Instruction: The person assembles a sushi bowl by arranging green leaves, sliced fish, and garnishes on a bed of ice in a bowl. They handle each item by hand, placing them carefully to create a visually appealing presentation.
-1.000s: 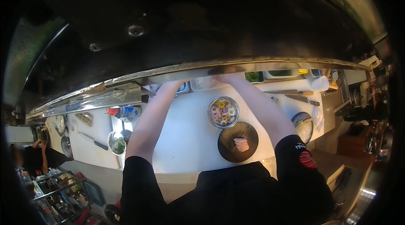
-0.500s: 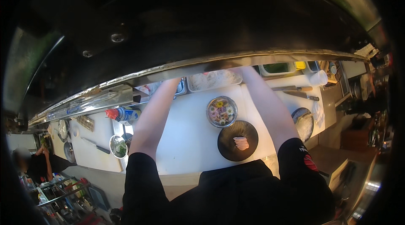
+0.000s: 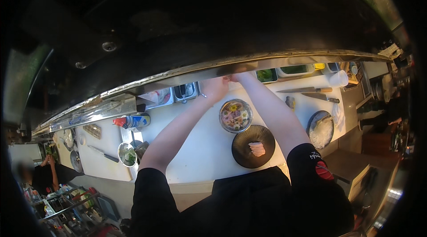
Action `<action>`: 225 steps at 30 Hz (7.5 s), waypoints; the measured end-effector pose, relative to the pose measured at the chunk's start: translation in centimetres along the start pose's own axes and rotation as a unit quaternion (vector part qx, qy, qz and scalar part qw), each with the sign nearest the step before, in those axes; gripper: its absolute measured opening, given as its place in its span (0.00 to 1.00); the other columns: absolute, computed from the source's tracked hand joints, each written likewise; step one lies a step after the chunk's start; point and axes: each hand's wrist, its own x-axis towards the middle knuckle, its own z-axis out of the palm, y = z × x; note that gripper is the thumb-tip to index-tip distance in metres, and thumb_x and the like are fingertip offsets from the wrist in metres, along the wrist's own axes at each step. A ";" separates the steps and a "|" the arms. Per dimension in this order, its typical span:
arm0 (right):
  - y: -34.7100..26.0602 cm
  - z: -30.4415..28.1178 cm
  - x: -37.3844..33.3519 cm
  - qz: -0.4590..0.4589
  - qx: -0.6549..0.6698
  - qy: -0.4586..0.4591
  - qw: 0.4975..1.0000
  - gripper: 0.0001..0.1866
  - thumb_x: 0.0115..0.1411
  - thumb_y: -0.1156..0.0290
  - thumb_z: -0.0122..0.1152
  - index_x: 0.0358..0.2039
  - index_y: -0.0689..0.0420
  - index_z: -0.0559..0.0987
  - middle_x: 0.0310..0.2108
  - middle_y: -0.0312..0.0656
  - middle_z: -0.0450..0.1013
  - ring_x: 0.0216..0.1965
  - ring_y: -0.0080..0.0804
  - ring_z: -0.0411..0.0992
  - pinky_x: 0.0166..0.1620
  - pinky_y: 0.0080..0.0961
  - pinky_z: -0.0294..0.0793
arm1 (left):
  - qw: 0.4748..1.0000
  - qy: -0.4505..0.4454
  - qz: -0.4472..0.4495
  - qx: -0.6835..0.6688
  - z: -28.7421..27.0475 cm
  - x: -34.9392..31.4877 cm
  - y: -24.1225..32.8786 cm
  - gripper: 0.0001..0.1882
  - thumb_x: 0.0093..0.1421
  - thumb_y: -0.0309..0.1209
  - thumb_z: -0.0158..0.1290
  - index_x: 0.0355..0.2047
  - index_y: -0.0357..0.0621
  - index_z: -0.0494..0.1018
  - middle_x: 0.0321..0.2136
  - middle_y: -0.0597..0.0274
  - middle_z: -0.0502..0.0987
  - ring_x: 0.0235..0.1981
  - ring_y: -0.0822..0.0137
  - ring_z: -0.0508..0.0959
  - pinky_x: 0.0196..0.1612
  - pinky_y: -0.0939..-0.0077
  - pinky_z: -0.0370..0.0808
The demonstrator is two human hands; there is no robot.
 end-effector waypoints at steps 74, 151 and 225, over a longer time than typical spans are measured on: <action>-2.2 -28.1 -45.4 -0.313 -0.456 0.040 0.832 0.13 0.50 0.82 0.67 0.26 0.60 0.67 0.29 0.47 0.68 0.32 0.49 0.70 0.36 0.41 0.68 | 0.975 0.099 -0.126 -0.151 5.1 -8.6 31.6 0.21 0.67 0.39 0.66 0.21 0.41 0.74 0.15 0.61 0.67 0.21 0.72 0.66 0.26 0.61 0.64; 9.6 -12.1 -33.2 -0.236 -0.261 0.420 0.837 0.12 0.59 0.87 0.64 0.42 0.61 0.87 0.49 0.52 0.86 0.45 0.44 0.87 0.50 0.33 0.88 | 0.999 -0.004 0.033 0.032 10.8 4.5 14.4 0.23 0.59 0.42 0.71 0.52 0.52 0.79 0.44 0.59 0.86 0.55 0.48 0.78 0.55 0.40 0.71; 17.2 -15.7 -43.7 0.211 -0.172 0.226 0.935 0.21 0.71 0.55 0.73 0.41 0.63 0.81 0.17 0.40 0.75 0.14 0.22 0.70 0.20 0.22 0.70 | 0.989 -0.077 -0.119 -0.038 19.5 -19.5 23.8 0.10 0.58 0.35 0.68 0.39 0.52 0.82 0.39 0.63 0.81 0.47 0.56 0.77 0.51 0.53 0.71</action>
